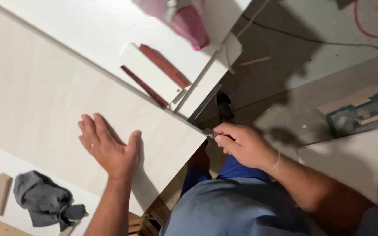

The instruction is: Trimming and sanding the edges of a wooden board

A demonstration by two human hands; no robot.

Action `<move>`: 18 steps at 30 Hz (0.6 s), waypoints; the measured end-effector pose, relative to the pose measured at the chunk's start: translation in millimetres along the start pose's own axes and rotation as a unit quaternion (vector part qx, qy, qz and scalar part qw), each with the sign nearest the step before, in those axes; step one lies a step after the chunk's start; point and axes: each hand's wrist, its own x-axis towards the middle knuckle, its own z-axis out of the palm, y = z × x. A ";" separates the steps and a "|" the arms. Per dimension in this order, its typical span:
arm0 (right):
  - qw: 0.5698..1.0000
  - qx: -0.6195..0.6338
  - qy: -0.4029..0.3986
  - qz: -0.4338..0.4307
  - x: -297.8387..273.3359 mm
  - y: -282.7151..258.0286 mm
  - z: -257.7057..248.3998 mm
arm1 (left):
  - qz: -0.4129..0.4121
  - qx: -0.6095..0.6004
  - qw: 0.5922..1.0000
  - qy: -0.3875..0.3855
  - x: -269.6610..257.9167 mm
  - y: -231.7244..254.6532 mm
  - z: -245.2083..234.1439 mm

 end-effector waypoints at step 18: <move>0.925 -0.373 -0.047 -0.057 -1.4 -48.1 -12.4 | -0.026 -0.006 1.000 0.006 1.5 3.9 -4.9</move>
